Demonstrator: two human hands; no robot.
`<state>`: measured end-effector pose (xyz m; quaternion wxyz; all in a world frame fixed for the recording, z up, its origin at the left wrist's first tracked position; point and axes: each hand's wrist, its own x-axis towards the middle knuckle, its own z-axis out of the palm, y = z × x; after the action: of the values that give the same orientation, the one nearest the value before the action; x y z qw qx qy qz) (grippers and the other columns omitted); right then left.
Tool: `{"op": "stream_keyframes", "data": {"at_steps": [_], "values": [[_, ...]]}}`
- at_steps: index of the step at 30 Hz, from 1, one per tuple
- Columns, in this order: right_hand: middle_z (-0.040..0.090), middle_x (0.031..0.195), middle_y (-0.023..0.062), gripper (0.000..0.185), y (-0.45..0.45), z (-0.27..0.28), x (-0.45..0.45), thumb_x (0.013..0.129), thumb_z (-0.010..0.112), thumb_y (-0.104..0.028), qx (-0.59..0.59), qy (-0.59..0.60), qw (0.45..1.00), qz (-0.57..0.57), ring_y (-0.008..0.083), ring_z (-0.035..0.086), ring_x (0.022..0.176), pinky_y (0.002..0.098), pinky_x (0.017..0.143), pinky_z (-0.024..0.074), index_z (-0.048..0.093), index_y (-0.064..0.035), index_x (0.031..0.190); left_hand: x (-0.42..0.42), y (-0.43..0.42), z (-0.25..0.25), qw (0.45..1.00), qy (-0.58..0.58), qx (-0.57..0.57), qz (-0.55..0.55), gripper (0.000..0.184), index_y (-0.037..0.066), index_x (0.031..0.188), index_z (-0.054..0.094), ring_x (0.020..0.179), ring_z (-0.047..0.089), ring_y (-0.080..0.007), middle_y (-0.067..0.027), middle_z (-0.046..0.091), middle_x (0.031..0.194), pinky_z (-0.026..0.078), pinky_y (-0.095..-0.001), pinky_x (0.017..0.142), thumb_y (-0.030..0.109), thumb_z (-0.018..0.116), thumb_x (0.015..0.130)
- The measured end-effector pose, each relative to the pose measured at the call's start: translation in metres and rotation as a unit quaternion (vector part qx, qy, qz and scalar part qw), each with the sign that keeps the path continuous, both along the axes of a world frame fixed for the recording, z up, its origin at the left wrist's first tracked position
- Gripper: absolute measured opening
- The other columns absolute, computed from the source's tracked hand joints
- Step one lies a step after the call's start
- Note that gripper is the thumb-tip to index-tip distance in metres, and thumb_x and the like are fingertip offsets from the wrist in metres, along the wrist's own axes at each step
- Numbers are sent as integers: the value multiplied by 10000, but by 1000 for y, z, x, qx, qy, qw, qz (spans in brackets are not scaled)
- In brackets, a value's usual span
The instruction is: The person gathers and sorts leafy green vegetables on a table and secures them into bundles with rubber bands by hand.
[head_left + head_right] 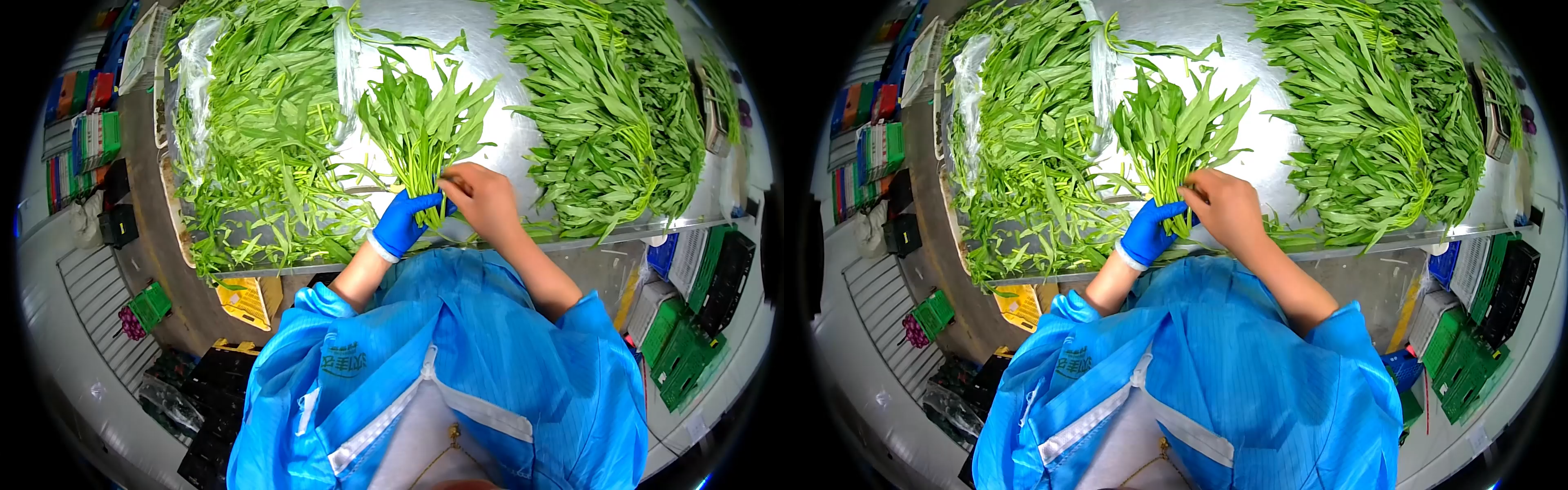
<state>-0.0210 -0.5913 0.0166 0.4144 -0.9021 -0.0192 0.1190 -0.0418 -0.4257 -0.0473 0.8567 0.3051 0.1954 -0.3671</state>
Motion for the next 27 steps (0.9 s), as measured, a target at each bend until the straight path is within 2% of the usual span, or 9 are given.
{"op": "stream_keyframes", "data": {"at_steps": [1,5,9,10,16,21,23,25,27], "values": [[621,715,88,222,3,-6,6,793,682,-274,38,-10,999,-15,292,614,668,396,616,487,647,-56,822,-1,-1,-3,1000,-11,10,-9,339,27,1201,530,1001,605,-193,-84,606,1109,497,-298,847,45,575,865],[633,781,106,209,10,-28,12,778,690,-232,-19,40,999,21,301,619,716,404,642,493,658,-58,888,-2,0,-4,999,-20,27,-18,345,33,1199,523,962,606,-189,-78,607,1066,494,-300,831,40,589,860],[660,790,132,143,-1,-45,4,802,664,-142,138,87,984,-77,260,644,675,341,623,499,654,-23,881,-6,4,-9,1000,-10,-5,-6,341,33,1201,523,921,606,-187,-73,610,1040,495,-299,802,55,596,869],[661,764,133,116,-3,-39,4,827,639,-102,151,79,981,-89,222,638,640,314,608,493,644,-10,897,-4,4,-8,1000,-8,-11,0,338,33,1201,523,915,606,-188,-73,610,1038,495,-301,800,62,597,873],[630,745,107,137,-6,-40,-4,850,632,-99,213,89,967,-105,220,598,624,327,602,479,596,-3,942,-2,-2,-4,999,24,-22,18,322,36,1208,522,952,615,-198,-75,615,1045,504,-319,808,117,587,903],[590,824,108,115,-1,-23,-6,874,606,-107,169,10,985,31,242,571,706,307,651,464,588,-9,930,-9,0,-17,994,96,-20,44,296,42,1192,539,951,617,-194,-77,626,1012,505,-316,810,156,562,921],[587,828,90,109,-4,-23,-10,882,597,-105,208,25,975,75,218,569,704,308,652,461,585,-6,925,-14,-1,-27,998,-44,46,24,301,39,1186,543,926,612,-185,-80,625,1009,504,-317,791,158,573,911],[597,850,53,148,-16,-12,-17,882,619,-127,450,157,875,89,147,565,741,291,669,463,585,3,945,-7,0,-19,995,-70,66,27,301,31,1177,548,897,607,-174,-80,624,999,500,-314,777,152,582,903],[607,872,50,179,-38,3,-23,874,642,-140,651,267,706,77,127,564,777,281,689,468,584,11,950,6,2,4,998,22,39,54,296,20,1164,553,864,600,-162,-77,623,982,493,-305,766,137,589,895]]}}
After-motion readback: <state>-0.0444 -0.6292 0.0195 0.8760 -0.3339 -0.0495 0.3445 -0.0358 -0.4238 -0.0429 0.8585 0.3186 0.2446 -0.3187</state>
